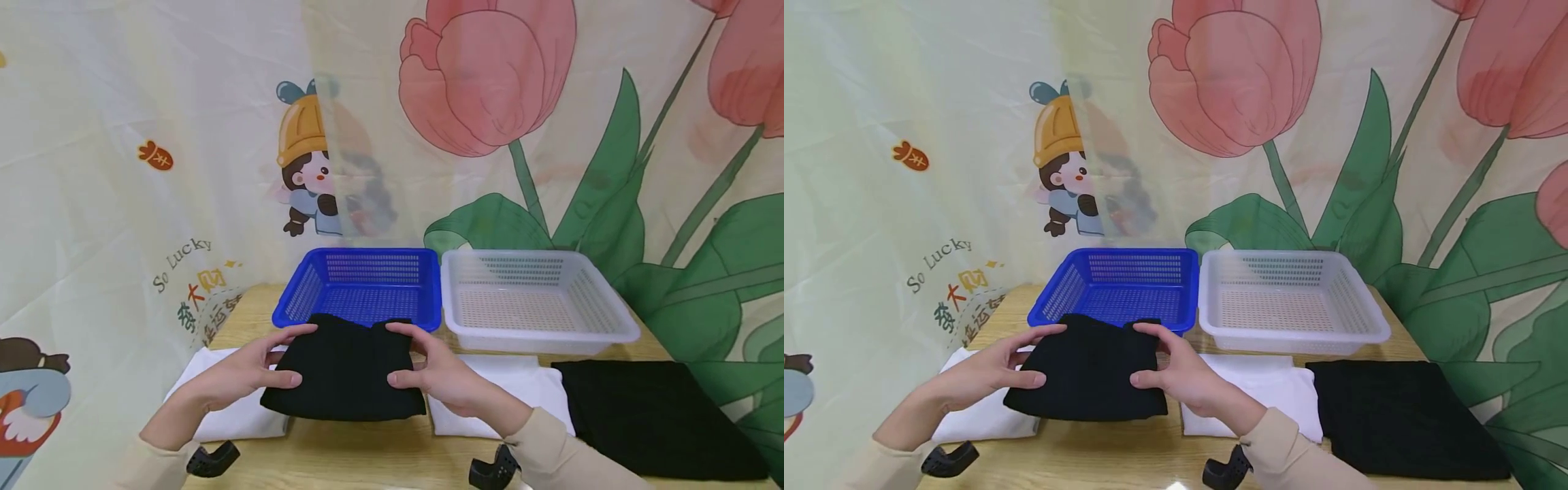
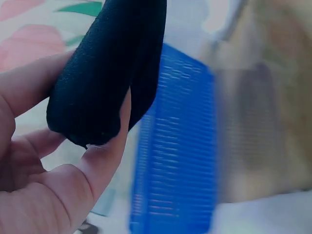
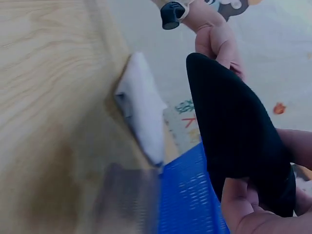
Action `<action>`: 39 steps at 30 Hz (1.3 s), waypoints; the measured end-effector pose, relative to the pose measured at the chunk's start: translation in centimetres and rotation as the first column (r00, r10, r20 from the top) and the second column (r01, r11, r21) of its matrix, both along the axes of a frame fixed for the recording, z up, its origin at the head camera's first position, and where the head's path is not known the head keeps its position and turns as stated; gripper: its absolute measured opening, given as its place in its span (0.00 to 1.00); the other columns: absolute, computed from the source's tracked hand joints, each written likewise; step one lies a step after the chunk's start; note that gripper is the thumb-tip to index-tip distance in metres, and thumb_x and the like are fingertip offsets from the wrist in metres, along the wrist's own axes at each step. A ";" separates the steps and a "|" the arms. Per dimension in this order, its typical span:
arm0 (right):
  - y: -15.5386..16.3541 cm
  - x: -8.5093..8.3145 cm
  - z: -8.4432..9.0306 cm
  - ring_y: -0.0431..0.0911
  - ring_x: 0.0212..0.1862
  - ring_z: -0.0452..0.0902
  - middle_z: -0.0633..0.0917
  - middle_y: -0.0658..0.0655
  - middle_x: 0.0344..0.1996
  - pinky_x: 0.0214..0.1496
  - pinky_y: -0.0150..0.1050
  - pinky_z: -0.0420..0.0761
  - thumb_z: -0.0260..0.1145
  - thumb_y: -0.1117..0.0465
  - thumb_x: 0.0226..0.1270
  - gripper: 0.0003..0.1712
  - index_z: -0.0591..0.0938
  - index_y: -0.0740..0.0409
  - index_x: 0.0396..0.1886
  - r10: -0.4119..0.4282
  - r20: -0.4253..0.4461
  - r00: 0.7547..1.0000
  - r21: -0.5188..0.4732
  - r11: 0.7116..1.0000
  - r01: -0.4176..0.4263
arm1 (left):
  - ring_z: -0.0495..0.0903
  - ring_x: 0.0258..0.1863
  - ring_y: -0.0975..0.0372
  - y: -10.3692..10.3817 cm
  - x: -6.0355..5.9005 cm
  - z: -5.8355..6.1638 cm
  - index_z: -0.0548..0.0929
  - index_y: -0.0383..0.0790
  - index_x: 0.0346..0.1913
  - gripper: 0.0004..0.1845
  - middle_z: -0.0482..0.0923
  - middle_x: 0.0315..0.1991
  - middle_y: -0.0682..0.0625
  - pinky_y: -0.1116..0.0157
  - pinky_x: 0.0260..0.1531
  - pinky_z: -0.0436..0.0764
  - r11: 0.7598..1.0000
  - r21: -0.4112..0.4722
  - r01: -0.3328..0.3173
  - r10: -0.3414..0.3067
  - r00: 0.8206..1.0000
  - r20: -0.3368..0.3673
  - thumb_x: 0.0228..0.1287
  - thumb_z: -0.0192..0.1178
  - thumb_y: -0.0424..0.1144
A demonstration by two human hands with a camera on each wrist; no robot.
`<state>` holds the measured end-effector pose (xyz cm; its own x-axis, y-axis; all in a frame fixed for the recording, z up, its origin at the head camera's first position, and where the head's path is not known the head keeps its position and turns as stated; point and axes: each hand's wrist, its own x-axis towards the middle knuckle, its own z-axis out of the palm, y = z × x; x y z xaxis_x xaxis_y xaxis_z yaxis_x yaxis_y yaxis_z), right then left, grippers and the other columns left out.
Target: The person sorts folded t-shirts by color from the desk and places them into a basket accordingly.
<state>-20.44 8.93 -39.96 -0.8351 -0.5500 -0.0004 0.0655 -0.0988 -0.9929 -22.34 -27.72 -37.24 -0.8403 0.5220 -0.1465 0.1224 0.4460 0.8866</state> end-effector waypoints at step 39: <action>-2.7 -16.9 -1.3 0.56 0.60 0.77 0.62 0.60 0.82 0.63 0.48 0.81 0.76 0.68 0.68 0.45 0.69 0.45 0.81 -0.322 -0.199 0.925 0.320 0.871 0.372 | 0.73 0.51 0.38 1.6 -18.4 -2.8 0.62 0.54 0.84 0.45 0.41 0.87 0.37 0.74 0.25 0.69 0.971 0.091 -0.221 0.225 0.974 -0.032 0.69 0.70 0.29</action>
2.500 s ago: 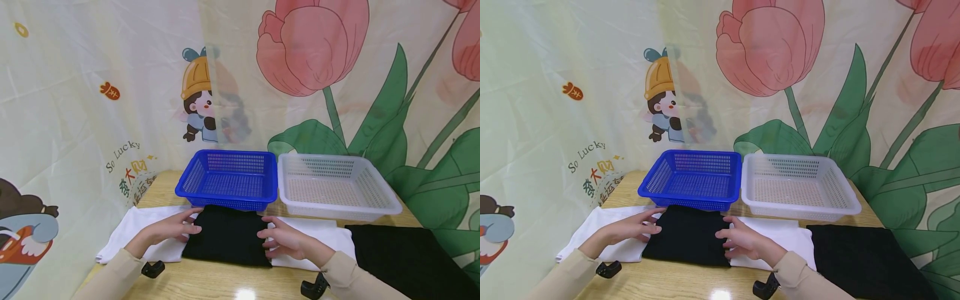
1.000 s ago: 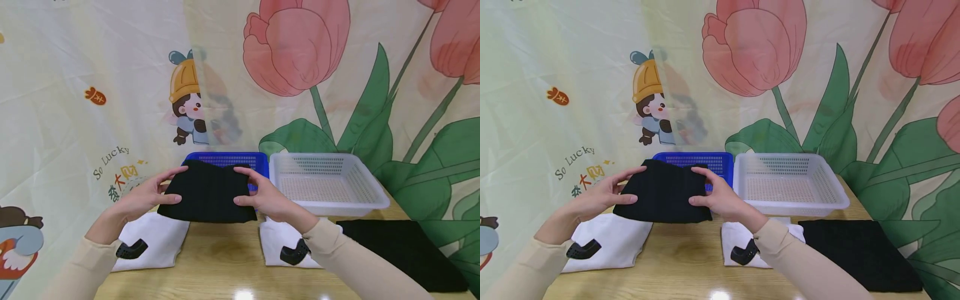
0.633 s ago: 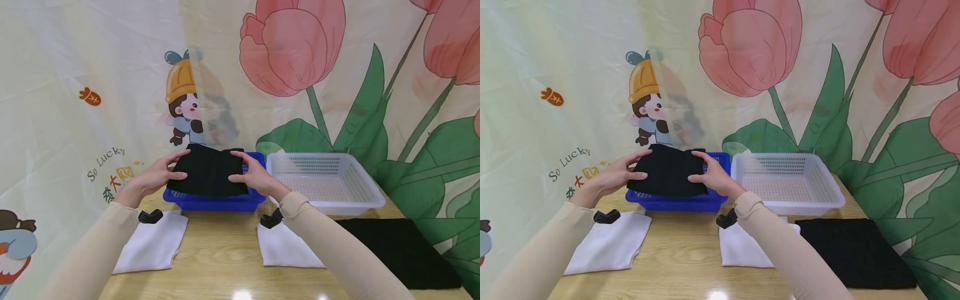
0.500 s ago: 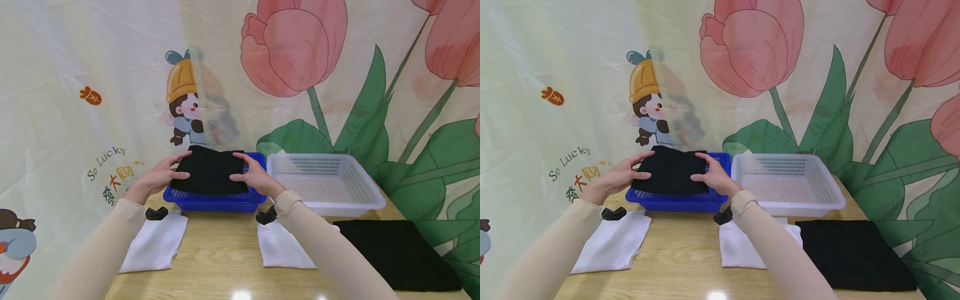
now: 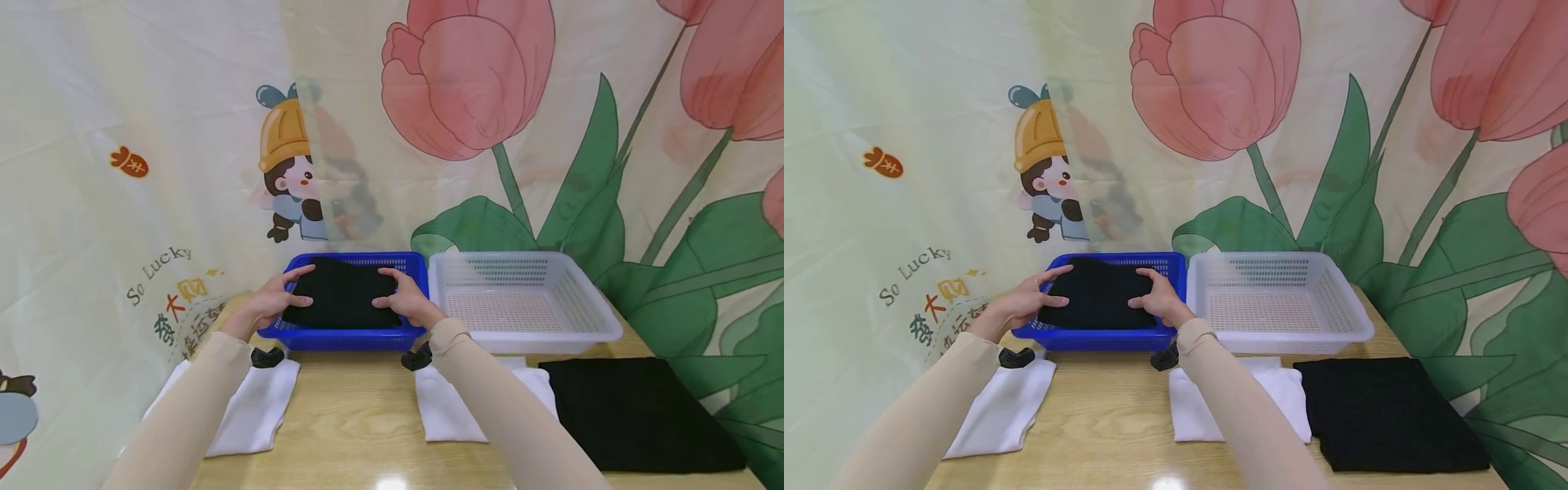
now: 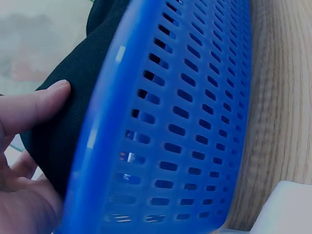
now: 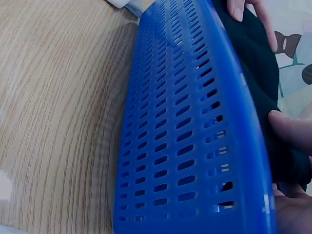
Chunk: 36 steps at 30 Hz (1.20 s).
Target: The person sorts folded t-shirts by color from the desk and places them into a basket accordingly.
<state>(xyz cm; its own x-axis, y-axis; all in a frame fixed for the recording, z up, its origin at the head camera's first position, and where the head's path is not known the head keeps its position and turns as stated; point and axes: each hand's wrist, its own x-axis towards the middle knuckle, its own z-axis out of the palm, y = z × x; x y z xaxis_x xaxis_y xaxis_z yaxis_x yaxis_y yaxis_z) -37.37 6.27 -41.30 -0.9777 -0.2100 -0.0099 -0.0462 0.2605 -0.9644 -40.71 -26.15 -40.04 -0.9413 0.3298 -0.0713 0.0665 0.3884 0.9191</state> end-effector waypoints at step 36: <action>-1.4 -1.7 -2.5 0.56 0.60 0.72 0.73 0.64 0.74 0.60 0.46 0.79 0.73 0.75 0.63 0.41 0.75 0.52 0.75 -0.093 0.118 0.989 0.157 0.985 0.074 | 0.54 0.79 0.34 2.3 -1.4 -2.7 0.64 0.36 0.81 0.44 0.46 0.82 0.25 0.40 0.77 0.61 0.987 -0.159 -0.013 0.025 0.997 0.074 0.64 0.70 0.21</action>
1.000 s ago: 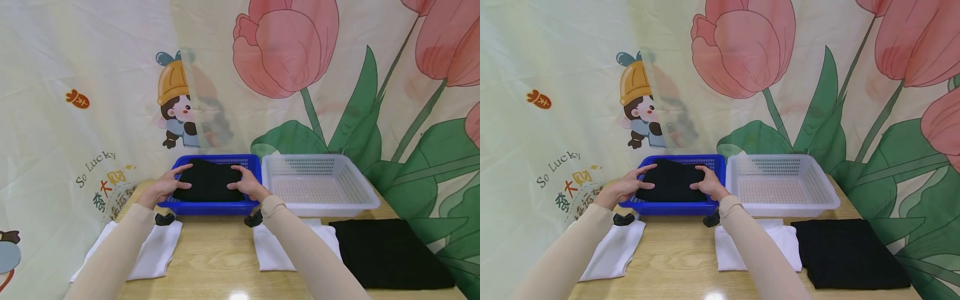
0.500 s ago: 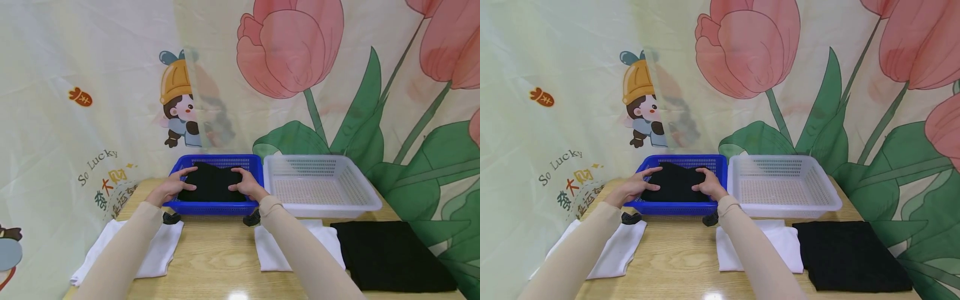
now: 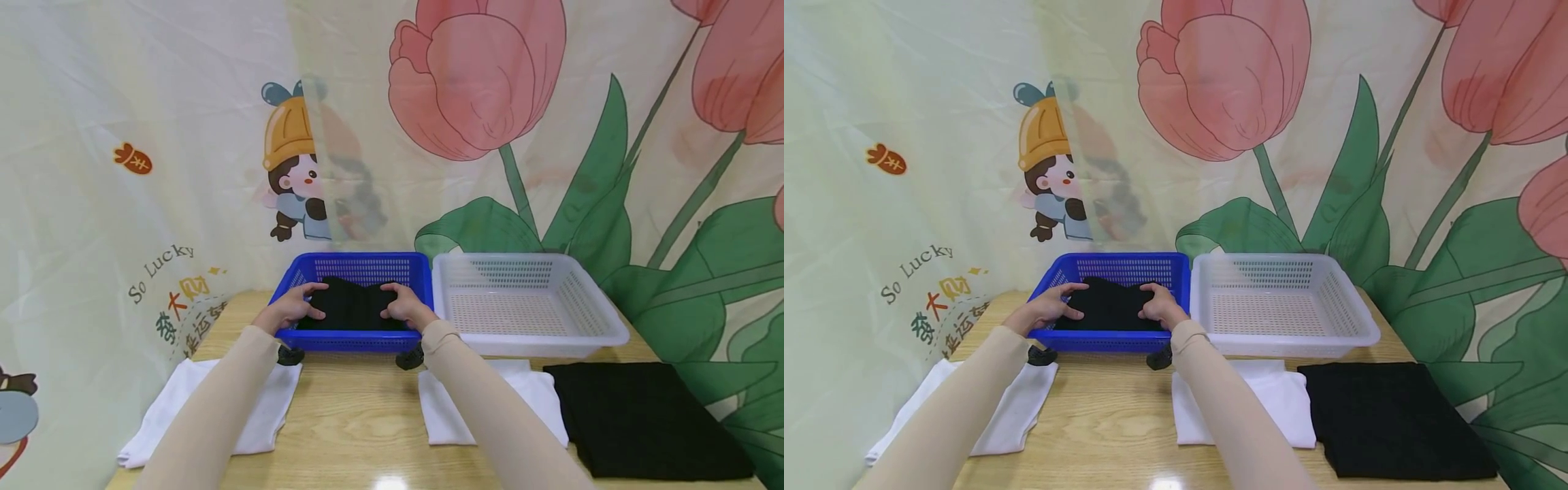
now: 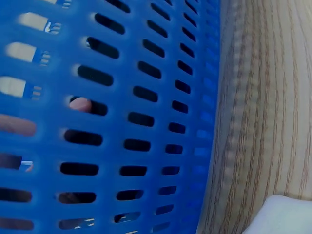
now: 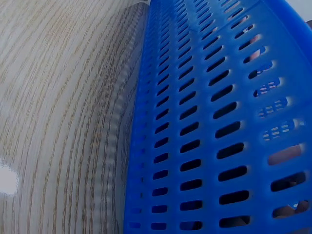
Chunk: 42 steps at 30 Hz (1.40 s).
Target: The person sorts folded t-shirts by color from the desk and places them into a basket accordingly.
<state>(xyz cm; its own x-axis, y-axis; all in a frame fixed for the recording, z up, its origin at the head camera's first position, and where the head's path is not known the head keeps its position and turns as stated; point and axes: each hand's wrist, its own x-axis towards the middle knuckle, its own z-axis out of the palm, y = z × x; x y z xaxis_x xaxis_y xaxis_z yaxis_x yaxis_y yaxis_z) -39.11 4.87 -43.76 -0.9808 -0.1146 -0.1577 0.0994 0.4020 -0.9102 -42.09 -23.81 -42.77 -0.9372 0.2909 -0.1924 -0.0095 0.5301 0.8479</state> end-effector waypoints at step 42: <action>34.0 21.3 5.2 0.45 0.63 0.81 0.65 0.77 0.75 0.57 0.37 0.85 0.58 0.56 0.86 0.34 0.61 0.67 0.81 0.193 -0.015 0.981 0.079 0.978 -0.192 | 0.83 0.60 0.53 19.0 15.6 2.0 0.79 0.51 0.71 0.23 0.81 0.66 0.46 0.57 0.56 0.85 0.947 0.093 0.307 -0.272 0.923 -0.272 0.76 0.65 0.39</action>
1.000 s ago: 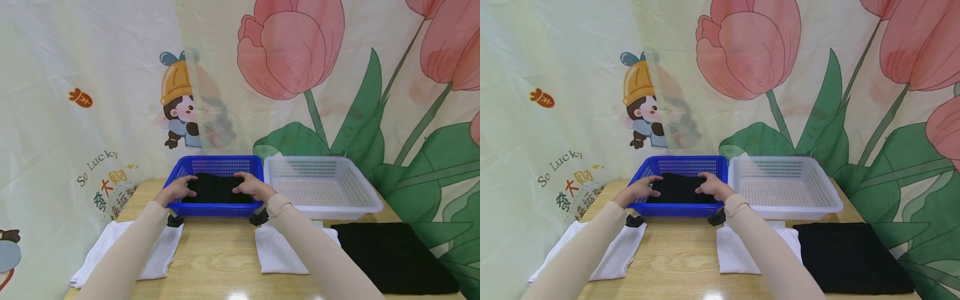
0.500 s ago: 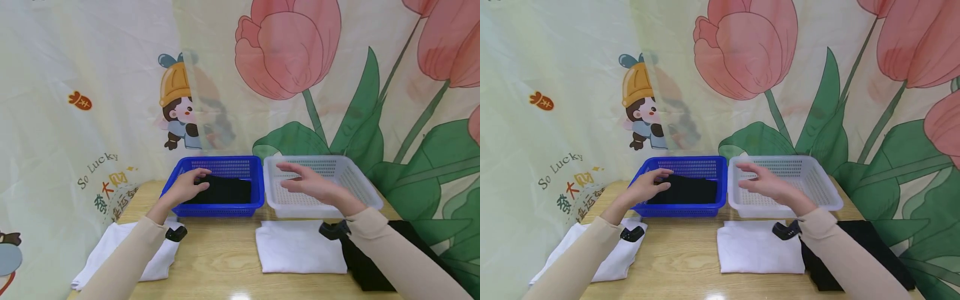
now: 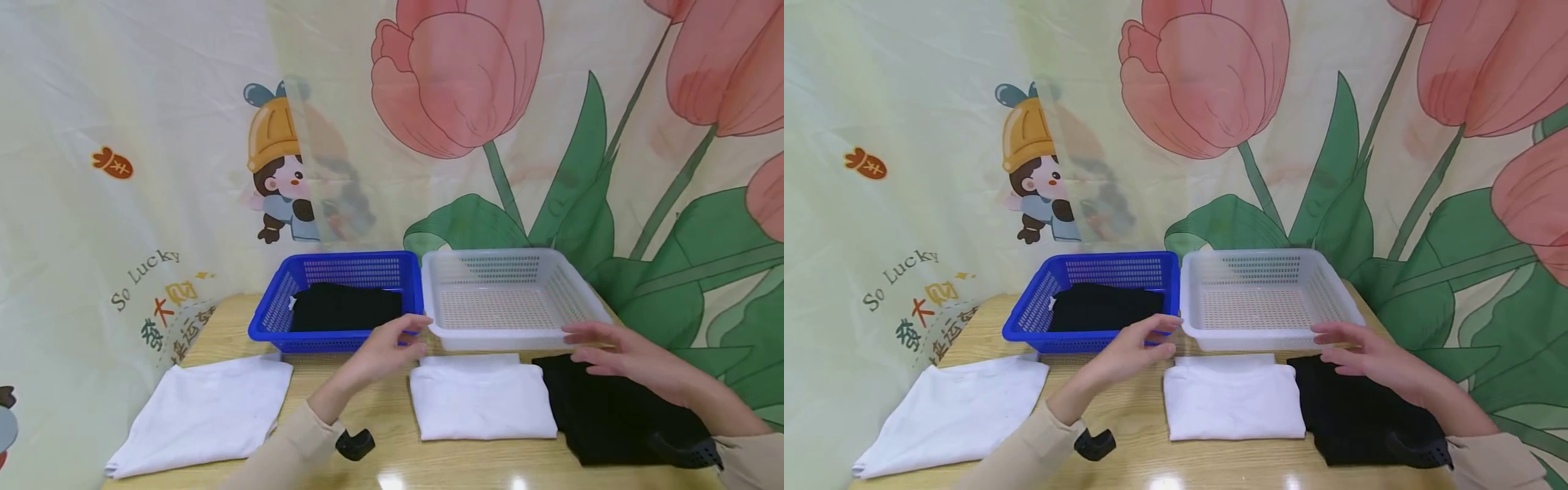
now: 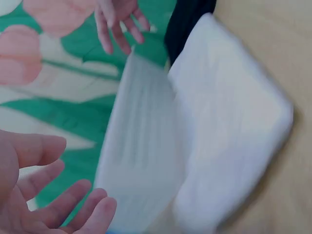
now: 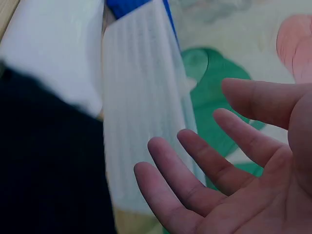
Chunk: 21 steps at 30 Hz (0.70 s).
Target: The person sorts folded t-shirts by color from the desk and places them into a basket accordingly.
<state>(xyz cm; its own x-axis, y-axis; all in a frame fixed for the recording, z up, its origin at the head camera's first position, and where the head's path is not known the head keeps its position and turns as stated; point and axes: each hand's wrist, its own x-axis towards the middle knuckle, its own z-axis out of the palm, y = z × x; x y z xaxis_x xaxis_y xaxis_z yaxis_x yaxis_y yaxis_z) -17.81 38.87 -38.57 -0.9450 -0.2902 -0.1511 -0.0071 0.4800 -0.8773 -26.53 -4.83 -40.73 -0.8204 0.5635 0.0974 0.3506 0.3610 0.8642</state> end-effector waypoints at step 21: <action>12.4 2.0 -6.3 0.82 0.59 0.69 0.62 0.91 0.65 0.51 0.62 0.84 0.62 0.41 0.81 0.52 0.55 0.81 0.77 -0.256 0.110 0.960 0.427 0.885 0.187 | 0.84 0.41 0.69 18.2 6.0 -4.6 0.80 0.59 0.68 0.27 0.82 0.56 0.58 0.67 0.45 0.83 0.979 0.184 0.087 -0.159 0.893 0.422 0.69 0.69 0.34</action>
